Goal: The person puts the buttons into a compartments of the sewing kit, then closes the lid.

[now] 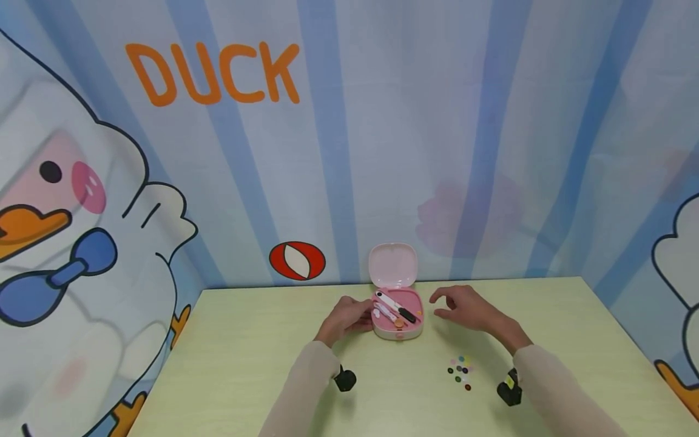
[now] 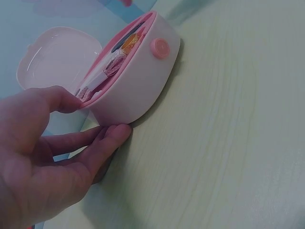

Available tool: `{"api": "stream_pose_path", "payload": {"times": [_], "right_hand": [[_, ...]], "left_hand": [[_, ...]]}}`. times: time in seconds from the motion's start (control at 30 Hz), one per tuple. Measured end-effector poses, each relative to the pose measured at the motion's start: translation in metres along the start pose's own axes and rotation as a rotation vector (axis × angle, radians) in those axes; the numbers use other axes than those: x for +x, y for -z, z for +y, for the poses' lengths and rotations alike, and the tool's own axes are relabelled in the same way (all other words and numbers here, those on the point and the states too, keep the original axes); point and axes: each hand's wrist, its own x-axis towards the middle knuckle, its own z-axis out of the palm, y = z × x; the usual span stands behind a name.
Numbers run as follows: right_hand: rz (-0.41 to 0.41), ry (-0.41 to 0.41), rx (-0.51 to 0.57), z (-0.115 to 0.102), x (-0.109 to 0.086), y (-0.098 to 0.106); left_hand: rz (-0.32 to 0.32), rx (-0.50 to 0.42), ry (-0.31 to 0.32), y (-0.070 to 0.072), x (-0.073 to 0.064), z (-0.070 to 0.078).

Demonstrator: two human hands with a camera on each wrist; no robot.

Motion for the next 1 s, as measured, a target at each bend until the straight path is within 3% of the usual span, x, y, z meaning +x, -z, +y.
{"api": "stream_pose_path", "payload": {"times": [0.23, 0.5, 0.73, 1.0], "right_hand": [[-0.027, 0.010, 0.024, 0.014, -0.044, 0.008], [-0.062, -0.004, 0.074, 0.036, -0.081, -0.003], [-0.071, -0.005, 0.104, 0.038, -0.098, -0.011], [-0.053, 0.006, 0.127, 0.038, -0.100, -0.019]], "left_hand": [[-0.003, 0.004, -0.005, 0.000, -0.001, 0.001], [-0.021, -0.001, -0.006, 0.000, -0.002, 0.000], [-0.024, -0.006, 0.002, 0.000, -0.003, 0.001], [-0.010, 0.001, 0.004, -0.001, -0.002, 0.000]]}}
